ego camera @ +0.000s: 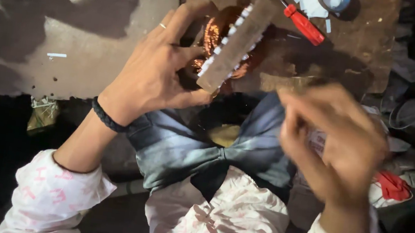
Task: The recorder is assembling an electric motor by winding and inserting copper wire into a stator core.
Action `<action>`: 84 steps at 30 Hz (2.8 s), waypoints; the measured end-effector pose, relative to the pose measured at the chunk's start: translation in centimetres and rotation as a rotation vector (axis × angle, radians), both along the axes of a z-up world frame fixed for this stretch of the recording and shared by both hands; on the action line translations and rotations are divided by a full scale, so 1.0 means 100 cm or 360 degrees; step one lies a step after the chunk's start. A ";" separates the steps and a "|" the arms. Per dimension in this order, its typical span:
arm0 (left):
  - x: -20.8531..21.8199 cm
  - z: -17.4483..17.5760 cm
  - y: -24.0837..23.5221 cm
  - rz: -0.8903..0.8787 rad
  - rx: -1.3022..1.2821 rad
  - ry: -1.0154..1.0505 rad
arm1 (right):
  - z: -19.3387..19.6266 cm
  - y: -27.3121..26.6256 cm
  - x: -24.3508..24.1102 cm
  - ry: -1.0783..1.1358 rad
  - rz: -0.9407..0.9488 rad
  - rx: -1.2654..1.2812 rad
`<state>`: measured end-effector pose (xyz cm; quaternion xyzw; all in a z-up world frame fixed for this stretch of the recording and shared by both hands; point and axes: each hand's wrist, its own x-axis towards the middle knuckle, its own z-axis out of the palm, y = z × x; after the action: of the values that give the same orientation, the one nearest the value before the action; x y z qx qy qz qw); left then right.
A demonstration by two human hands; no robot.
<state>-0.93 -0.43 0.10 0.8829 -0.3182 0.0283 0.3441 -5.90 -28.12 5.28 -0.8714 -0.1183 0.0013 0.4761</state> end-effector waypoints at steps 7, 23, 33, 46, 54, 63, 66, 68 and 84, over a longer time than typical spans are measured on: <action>0.001 -0.008 0.001 -0.0008 -0.0029 0.0063 | -0.008 -0.006 -0.002 -0.0163 -0.0031 -0.0089; 0.001 -0.002 -0.001 -0.0002 -0.0074 0.0029 | -0.032 0.014 0.020 -0.0736 0.0075 -0.0291; 0.000 -0.004 0.001 0.0011 -0.0077 0.0000 | -0.039 0.030 0.031 -0.0811 0.0181 -0.0724; 0.005 -0.009 0.002 0.0016 0.0011 -0.0054 | -0.027 0.040 0.042 -0.0569 0.0215 -0.0552; 0.004 -0.005 -0.002 -0.0007 -0.0034 -0.0043 | -0.041 0.025 0.035 -0.0593 0.0130 -0.0447; 0.006 -0.003 -0.001 -0.0037 -0.0082 0.0086 | -0.047 0.021 0.045 -0.0582 0.0332 -0.0422; 0.004 0.001 -0.001 -0.0021 -0.0030 0.0134 | -0.053 0.011 0.047 -0.0554 0.0362 -0.0403; -0.003 0.010 0.002 -0.0033 0.0010 0.0061 | -0.046 0.012 0.044 -0.0617 0.0345 -0.0392; -0.015 -0.011 -0.076 0.0649 -0.1278 0.0007 | -0.038 0.008 0.052 -0.0649 0.0493 -0.0356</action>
<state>-2.46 -8.01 -0.98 0.7242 -0.1007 0.2149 0.6475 -0.69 -27.33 1.48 -0.8723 -0.3427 -0.0881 0.3374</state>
